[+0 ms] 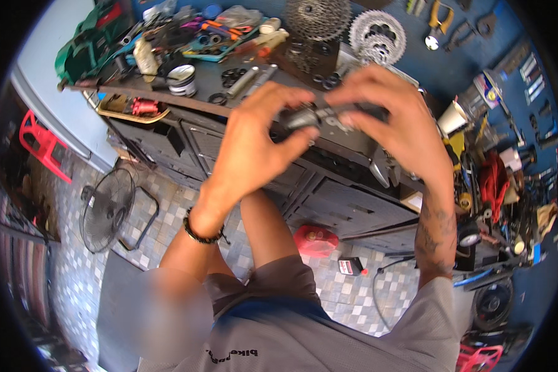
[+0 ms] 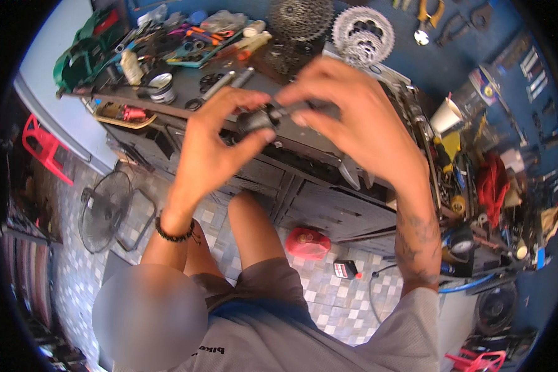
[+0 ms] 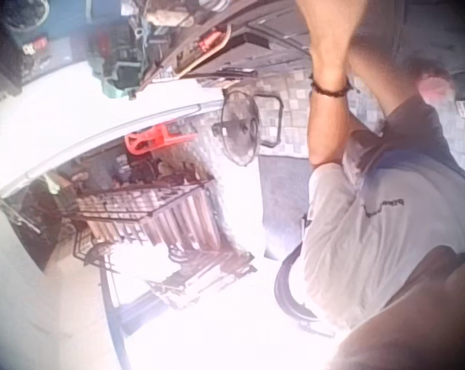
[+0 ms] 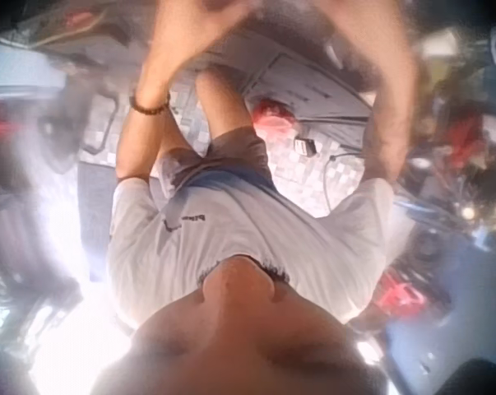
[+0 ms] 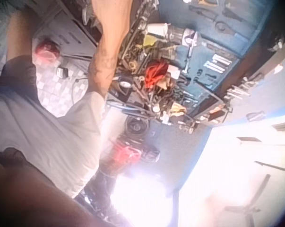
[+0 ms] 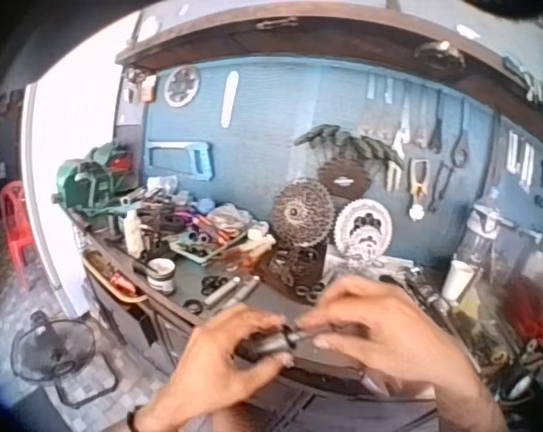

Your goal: The person is repairing a bicycle wheel by removing the axle, adjusting the hub, and reassembling components. They use various tools to tighten and align parts, then place the wheel on the floor.

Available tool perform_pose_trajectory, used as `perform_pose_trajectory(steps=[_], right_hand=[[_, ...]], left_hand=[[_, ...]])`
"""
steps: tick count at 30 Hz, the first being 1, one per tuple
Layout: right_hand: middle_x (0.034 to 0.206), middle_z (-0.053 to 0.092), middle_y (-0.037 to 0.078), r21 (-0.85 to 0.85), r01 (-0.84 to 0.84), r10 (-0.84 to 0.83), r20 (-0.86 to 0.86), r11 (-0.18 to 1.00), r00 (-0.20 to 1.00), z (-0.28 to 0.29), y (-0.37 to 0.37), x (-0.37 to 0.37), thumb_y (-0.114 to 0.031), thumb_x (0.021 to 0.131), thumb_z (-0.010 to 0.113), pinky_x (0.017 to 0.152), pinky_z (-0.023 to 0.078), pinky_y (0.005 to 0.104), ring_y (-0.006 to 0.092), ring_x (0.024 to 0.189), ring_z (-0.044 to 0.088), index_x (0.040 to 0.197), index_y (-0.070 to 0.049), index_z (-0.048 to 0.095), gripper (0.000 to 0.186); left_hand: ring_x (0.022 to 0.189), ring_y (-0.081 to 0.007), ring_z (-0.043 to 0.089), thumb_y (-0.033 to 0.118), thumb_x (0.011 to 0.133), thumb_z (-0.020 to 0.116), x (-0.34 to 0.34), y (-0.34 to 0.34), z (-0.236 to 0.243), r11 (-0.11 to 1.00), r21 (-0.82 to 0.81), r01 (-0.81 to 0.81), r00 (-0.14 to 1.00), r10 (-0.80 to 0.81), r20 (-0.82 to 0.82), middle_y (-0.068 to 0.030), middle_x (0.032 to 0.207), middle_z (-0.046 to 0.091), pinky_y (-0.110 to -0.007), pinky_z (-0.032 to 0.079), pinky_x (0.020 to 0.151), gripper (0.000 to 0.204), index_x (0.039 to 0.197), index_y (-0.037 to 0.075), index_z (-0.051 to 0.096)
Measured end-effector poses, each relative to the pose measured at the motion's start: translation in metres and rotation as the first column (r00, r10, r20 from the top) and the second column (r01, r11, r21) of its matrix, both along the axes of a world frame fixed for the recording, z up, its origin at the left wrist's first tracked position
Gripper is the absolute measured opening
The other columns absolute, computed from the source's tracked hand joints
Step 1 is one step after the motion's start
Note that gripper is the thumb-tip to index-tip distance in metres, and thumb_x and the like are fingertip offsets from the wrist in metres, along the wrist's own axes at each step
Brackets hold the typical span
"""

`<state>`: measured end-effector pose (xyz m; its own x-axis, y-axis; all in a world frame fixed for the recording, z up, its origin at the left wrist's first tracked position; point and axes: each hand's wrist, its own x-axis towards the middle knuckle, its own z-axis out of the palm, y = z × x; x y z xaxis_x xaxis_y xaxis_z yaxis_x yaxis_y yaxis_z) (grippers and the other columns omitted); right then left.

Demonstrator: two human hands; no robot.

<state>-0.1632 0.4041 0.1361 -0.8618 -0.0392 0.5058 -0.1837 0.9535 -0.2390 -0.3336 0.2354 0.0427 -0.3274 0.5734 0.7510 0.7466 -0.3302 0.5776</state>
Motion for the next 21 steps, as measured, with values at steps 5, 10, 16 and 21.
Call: perform_pose_trajectory(steps=[5, 10, 16, 21], right_hand=[[0.099, 0.076, 0.012, -0.051, -0.041, 0.043, 0.052, 0.998, 0.998, 0.009, 0.018, -0.054, -0.005, 0.087, 0.080, 0.078, 0.058, 0.0387, 0.0248, 0.086, 0.074, 0.124, -0.005, 0.070, 0.039], [0.089, 0.076, 0.015, -0.042, -0.071, 0.076, 0.144, 0.997, 0.987, 0.002, 0.031, -0.078, -0.006, 0.089, 0.079, 0.079, 0.059, 0.0401, 0.0268, 0.084, 0.075, 0.124, -0.003, 0.070, 0.036], [0.088, 0.075, 0.018, -0.066, -0.098, 0.109, 0.196, 0.993, 0.975, 0.011, 0.031, -0.082, -0.012, 0.093, 0.078, 0.077, 0.056, 0.0420, 0.0302, 0.084, 0.075, 0.114, 0.000, 0.074, 0.025], [0.083, 0.074, 0.018, 0.314, 0.208, -0.306, 0.303, 0.926, 0.903, 0.028, 0.022, -0.083, -0.035, 0.097, 0.076, 0.075, 0.056, 0.0421, 0.0317, 0.083, 0.076, 0.109, -0.002, 0.077, 0.036]], left_hand=[[0.106, -0.0212, 0.072, 0.010, 0.084, 0.089, -0.023, 0.024, 0.001, 0.973, -0.198, -0.115, 0.993, 0.112, -0.028, -0.0125, 0.109, 0.077, -0.036, 0.053, 0.100, 0.041, 0.119, -0.002, 0.072], [0.105, -0.0212, 0.072, 0.012, 0.085, 0.088, -0.032, 0.029, -0.004, 0.943, -0.317, -0.102, 0.993, 0.116, 0.026, -0.0128, 0.105, 0.076, -0.036, 0.054, 0.097, 0.043, 0.120, -0.004, 0.071], [0.094, -0.0117, 0.067, 0.016, 0.092, 0.085, -0.042, 0.037, 0.000, 0.958, -0.287, -0.028, 0.989, 0.068, 0.130, -0.0067, 0.100, 0.076, -0.031, 0.052, 0.087, 0.034, 0.118, -0.003, 0.073], [0.089, -0.0104, 0.065, 0.018, 0.096, 0.083, -0.041, 0.041, 0.005, 0.972, -0.235, -0.005, 0.984, 0.047, 0.173, -0.0045, 0.094, 0.076, -0.029, 0.051, 0.084, 0.027, 0.113, -0.002, 0.076]])
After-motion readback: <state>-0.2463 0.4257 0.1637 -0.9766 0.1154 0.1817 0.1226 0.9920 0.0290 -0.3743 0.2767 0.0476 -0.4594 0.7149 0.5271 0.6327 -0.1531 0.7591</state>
